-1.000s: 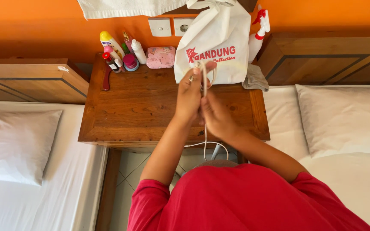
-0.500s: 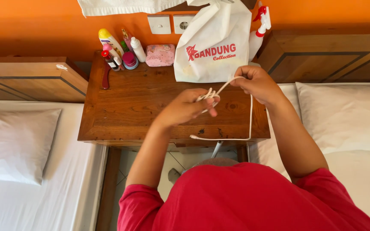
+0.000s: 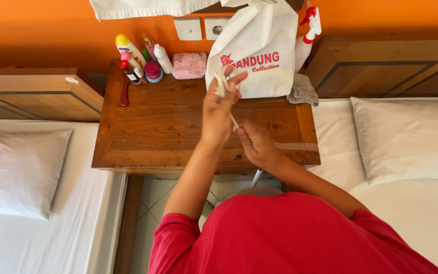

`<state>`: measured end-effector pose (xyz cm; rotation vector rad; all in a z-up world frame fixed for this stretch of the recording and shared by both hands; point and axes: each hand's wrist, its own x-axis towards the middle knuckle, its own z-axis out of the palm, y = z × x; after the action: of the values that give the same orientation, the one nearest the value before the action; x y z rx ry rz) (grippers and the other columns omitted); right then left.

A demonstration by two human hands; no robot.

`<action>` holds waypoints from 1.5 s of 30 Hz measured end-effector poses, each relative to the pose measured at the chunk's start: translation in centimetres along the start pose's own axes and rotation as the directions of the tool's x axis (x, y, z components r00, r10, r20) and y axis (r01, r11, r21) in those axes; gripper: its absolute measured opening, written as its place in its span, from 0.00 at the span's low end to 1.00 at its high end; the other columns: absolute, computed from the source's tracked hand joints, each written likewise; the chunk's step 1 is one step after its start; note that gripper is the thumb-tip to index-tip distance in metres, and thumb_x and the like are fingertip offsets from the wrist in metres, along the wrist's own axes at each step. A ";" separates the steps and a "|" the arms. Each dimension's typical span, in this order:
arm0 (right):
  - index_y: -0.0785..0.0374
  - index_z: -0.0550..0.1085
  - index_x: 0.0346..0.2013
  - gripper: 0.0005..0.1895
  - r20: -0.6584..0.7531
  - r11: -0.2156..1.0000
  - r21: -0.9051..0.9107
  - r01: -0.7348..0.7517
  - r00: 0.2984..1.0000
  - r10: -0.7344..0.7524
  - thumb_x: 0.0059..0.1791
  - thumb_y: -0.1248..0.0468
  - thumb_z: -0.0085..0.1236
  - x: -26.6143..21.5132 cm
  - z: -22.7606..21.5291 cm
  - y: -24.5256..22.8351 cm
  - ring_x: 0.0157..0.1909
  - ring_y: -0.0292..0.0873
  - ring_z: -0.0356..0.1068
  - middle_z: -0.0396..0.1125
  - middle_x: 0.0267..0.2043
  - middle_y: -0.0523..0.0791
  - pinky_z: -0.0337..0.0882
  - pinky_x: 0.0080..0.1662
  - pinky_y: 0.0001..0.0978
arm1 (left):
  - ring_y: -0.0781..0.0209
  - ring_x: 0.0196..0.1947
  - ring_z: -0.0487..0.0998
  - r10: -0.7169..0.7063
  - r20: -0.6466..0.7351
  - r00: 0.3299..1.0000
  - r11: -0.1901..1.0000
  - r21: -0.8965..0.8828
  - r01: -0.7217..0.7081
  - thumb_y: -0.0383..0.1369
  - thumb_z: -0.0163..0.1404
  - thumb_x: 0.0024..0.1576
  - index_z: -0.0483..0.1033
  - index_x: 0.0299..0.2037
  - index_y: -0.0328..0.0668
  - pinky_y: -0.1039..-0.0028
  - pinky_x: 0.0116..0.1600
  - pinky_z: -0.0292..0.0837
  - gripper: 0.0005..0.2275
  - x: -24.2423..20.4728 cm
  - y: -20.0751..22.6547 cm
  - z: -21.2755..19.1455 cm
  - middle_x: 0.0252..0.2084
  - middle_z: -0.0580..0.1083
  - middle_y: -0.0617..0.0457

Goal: The person mops the floor between two beds by first sweeping the area with a broom, then mopping with a mop held in both hands.

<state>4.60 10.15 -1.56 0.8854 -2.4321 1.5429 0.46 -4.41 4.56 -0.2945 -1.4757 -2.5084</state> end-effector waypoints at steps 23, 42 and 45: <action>0.62 0.69 0.45 0.13 0.086 0.987 0.054 -0.154 0.985 0.149 0.61 0.56 0.42 0.0 8.7 -0.5 0.38 0.38 0.68 0.68 0.35 0.44 0.69 0.41 0.35 | 0.71 0.38 0.68 -0.215 -0.010 0.977 0.956 -0.206 0.209 0.37 0.46 0.67 0.66 0.63 0.41 0.80 0.42 0.67 0.17 -3.3 -1.7 -11.3 0.65 0.71 0.47; 0.58 0.73 0.53 0.12 0.094 0.799 -0.420 -0.430 0.855 0.510 0.56 0.60 0.51 -3.3 7.2 -2.3 0.42 0.54 0.74 0.74 0.42 0.51 0.73 0.44 0.48 | 0.71 0.32 0.73 -0.614 0.122 0.780 0.782 0.231 0.579 0.40 0.44 0.70 0.73 0.58 0.42 0.81 0.36 0.66 0.13 -13.9 -7.9 -16.0 0.38 0.72 0.53; 0.62 0.67 0.61 0.24 0.088 0.941 -0.215 -0.263 0.954 0.287 0.49 0.69 0.47 -9.9 12.8 -1.5 0.46 0.56 0.73 0.73 0.44 0.54 0.73 0.47 0.46 | 0.74 0.32 0.68 -0.476 -0.032 0.879 0.875 0.087 0.477 0.35 0.51 0.66 0.72 0.53 0.38 0.80 0.36 0.64 0.10 -15.3 -7.2 -14.7 0.50 0.80 0.60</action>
<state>16.04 2.68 -10.35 0.6374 -2.8387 1.3189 12.11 -12.64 -12.70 0.1197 -1.8418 -2.7817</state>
